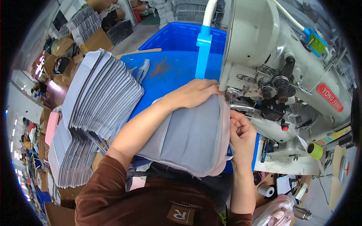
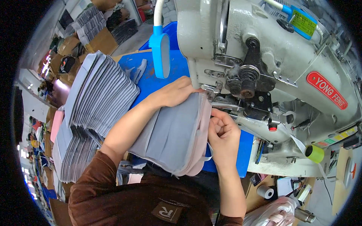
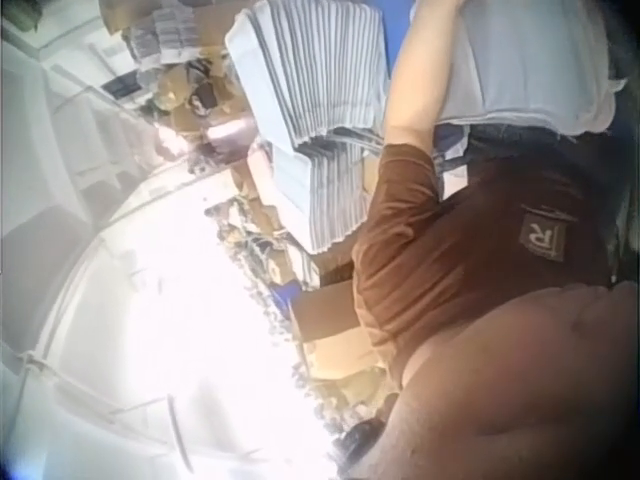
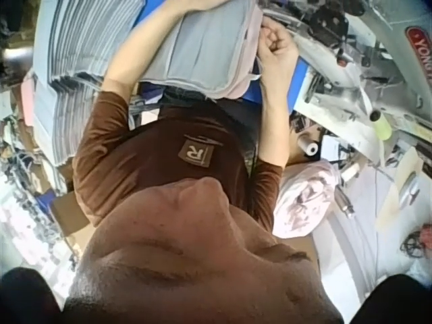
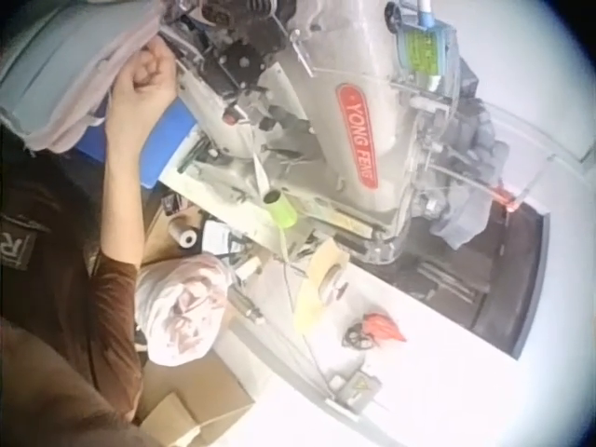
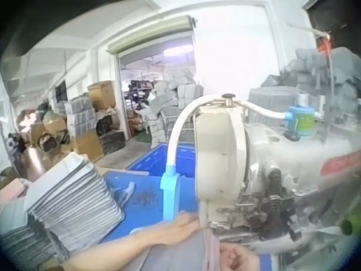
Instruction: Using an industrial sewing machine to attach mesh pockets and straps to fabric pouch panels.
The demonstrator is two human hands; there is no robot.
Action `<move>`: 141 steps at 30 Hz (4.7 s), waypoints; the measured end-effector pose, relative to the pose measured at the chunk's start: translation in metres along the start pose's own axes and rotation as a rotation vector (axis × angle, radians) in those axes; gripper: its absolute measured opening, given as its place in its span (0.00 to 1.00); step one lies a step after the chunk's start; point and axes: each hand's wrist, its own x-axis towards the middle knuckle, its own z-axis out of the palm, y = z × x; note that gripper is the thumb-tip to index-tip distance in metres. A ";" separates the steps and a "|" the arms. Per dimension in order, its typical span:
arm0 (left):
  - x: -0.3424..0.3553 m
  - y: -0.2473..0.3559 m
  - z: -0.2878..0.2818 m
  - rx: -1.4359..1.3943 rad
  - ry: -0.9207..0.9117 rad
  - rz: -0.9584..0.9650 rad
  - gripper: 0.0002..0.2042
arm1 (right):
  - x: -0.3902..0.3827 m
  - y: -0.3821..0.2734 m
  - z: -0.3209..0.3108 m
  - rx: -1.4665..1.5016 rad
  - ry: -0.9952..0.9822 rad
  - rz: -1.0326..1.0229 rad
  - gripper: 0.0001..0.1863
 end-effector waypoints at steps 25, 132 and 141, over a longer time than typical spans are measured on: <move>-0.099 0.134 0.011 -0.073 0.541 0.163 0.14 | -0.046 -0.048 0.021 -1.202 -0.224 -0.655 0.20; -0.029 0.093 0.015 0.718 0.330 0.451 0.13 | 0.031 0.032 0.021 -0.626 0.036 -0.462 0.06; -0.025 0.086 0.022 0.465 0.516 0.313 0.09 | 0.031 0.035 0.024 -0.462 0.057 -0.259 0.07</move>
